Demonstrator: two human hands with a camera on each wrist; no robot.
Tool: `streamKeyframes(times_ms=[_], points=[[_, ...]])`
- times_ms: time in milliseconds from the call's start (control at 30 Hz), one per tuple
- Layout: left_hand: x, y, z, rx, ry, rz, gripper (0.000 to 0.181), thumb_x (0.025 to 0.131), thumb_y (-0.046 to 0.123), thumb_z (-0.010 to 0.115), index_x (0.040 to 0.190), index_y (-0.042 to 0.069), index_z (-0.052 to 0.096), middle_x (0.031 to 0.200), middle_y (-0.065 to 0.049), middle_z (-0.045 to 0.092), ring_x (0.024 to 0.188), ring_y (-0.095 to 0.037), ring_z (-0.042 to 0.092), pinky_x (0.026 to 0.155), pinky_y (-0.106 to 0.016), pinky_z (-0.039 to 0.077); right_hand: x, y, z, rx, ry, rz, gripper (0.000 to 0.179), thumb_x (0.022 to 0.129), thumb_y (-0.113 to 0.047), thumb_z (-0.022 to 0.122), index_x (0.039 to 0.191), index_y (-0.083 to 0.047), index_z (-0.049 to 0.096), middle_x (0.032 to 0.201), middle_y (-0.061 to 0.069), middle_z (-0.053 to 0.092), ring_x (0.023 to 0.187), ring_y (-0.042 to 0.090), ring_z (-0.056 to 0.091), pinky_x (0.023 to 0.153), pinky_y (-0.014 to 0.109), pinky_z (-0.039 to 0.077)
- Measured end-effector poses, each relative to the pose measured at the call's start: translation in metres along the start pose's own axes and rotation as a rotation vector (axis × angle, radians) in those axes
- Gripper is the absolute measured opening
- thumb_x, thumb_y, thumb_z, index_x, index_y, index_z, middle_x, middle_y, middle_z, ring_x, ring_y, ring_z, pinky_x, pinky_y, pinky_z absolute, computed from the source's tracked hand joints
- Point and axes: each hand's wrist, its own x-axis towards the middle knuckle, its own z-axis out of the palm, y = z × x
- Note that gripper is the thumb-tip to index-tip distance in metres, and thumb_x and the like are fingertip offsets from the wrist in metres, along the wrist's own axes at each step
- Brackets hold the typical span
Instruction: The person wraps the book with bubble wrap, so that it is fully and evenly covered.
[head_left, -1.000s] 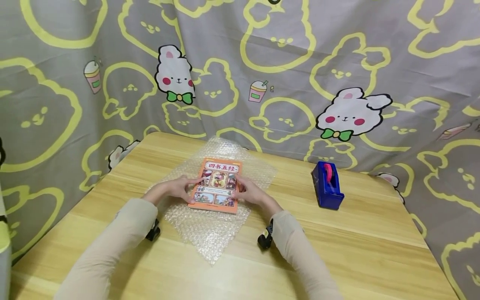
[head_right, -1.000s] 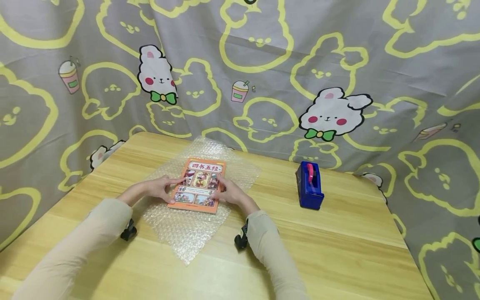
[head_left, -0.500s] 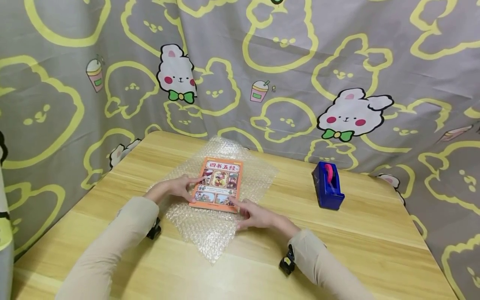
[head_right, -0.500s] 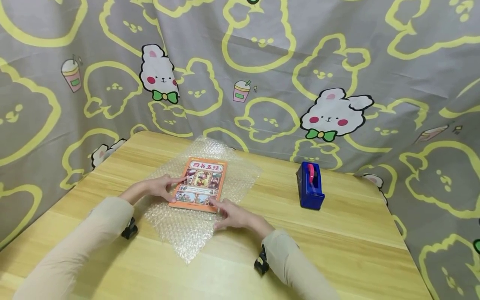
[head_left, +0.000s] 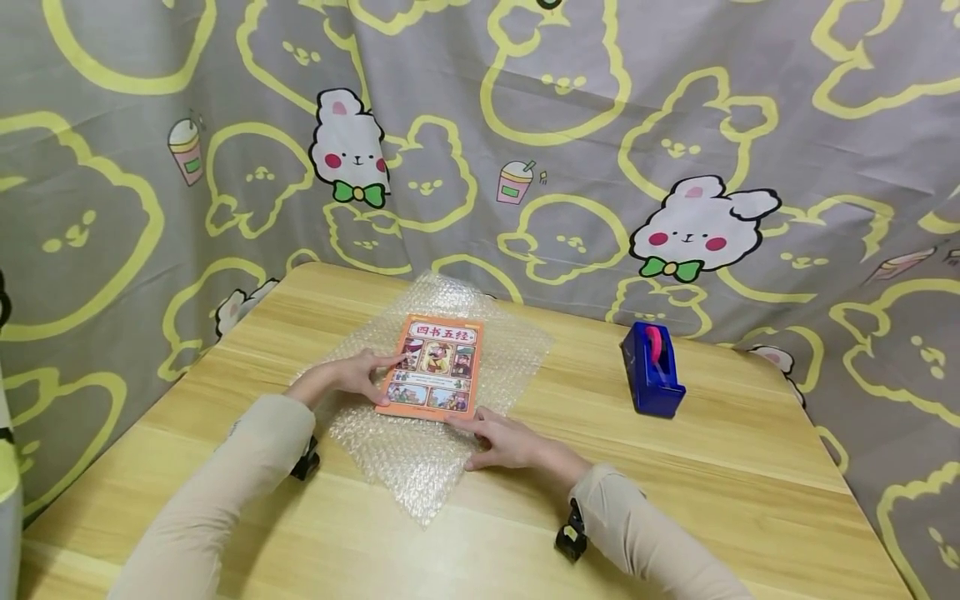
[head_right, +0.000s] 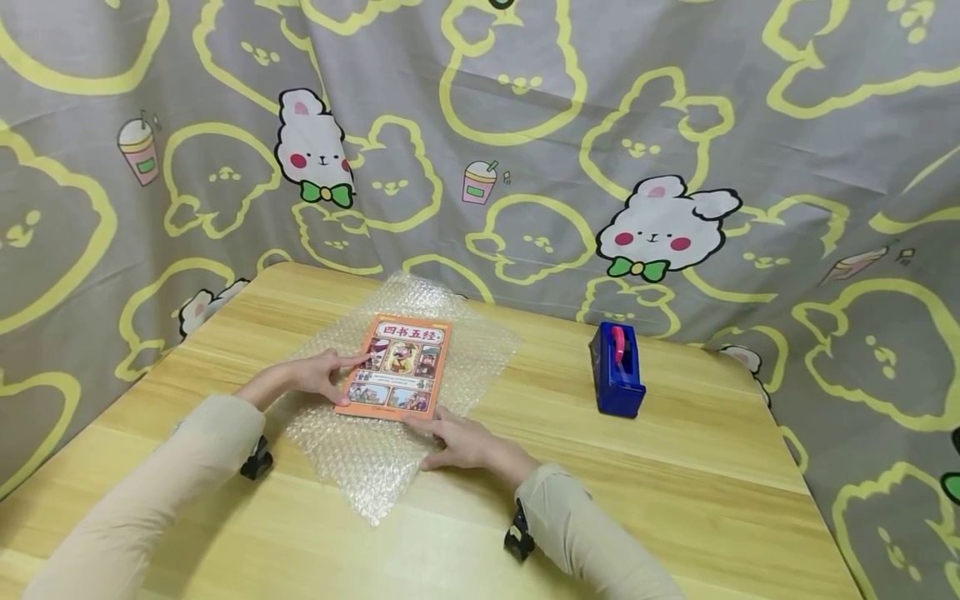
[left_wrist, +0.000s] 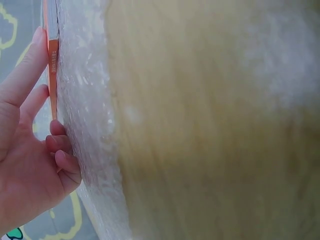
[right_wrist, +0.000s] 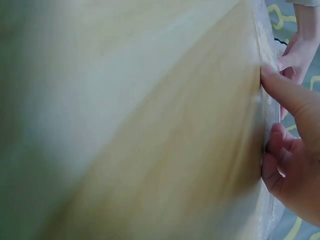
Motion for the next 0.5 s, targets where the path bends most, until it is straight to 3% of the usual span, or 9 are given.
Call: streamKeyframes(times_ms=[167, 200, 300, 500], points=[[0.0012, -0.0008, -0.0001, 0.012, 0.002, 0.01, 0.092, 0.073, 0.03, 0.075, 0.145, 0.011, 0.02, 0.115, -0.021, 0.034, 0.103, -0.031, 0.034, 0.096, -0.056, 0.03, 0.0014, -0.0011, -0.0008, -0.002, 0.046, 0.016, 0.064, 0.083, -0.035, 0.063, 0.14, -0.021, 0.038, 0.095, 0.002, 0.047, 0.076, 0.013, 0.043, 0.063, 0.023, 0.041], [0.0014, -0.0008, -0.0001, 0.014, 0.002, 0.011, 0.092, 0.073, 0.03, 0.074, 0.145, 0.011, 0.02, 0.115, -0.021, 0.034, 0.103, -0.031, 0.034, 0.097, -0.056, 0.03, 0.0017, -0.0009, -0.001, -0.001, 0.062, 0.016, 0.061, 0.083, -0.036, 0.062, 0.139, -0.022, 0.04, 0.1, 0.006, 0.051, 0.081, 0.016, 0.048, 0.068, 0.026, 0.044], [0.0012, -0.0008, -0.0002, 0.023, 0.0, 0.008, 0.092, 0.073, 0.03, 0.074, 0.145, 0.011, 0.02, 0.113, -0.019, 0.035, 0.101, -0.029, 0.034, 0.095, -0.053, 0.032, 0.0033, 0.0, -0.0019, 0.021, 0.116, 0.005, 0.051, 0.087, -0.035, 0.058, 0.135, -0.02, 0.046, 0.097, 0.009, 0.053, 0.079, 0.02, 0.05, 0.067, 0.03, 0.046], [0.0011, -0.0015, 0.0004, 0.023, -0.007, 0.01, 0.093, 0.073, 0.032, 0.074, 0.145, 0.011, 0.02, 0.113, -0.019, 0.034, 0.1, -0.028, 0.033, 0.093, -0.052, 0.033, 0.0088, 0.0036, -0.0021, 0.113, 0.198, -0.033, 0.038, 0.091, -0.025, 0.053, 0.126, -0.011, 0.055, 0.084, 0.001, 0.048, 0.069, 0.012, 0.04, 0.059, 0.021, 0.04]])
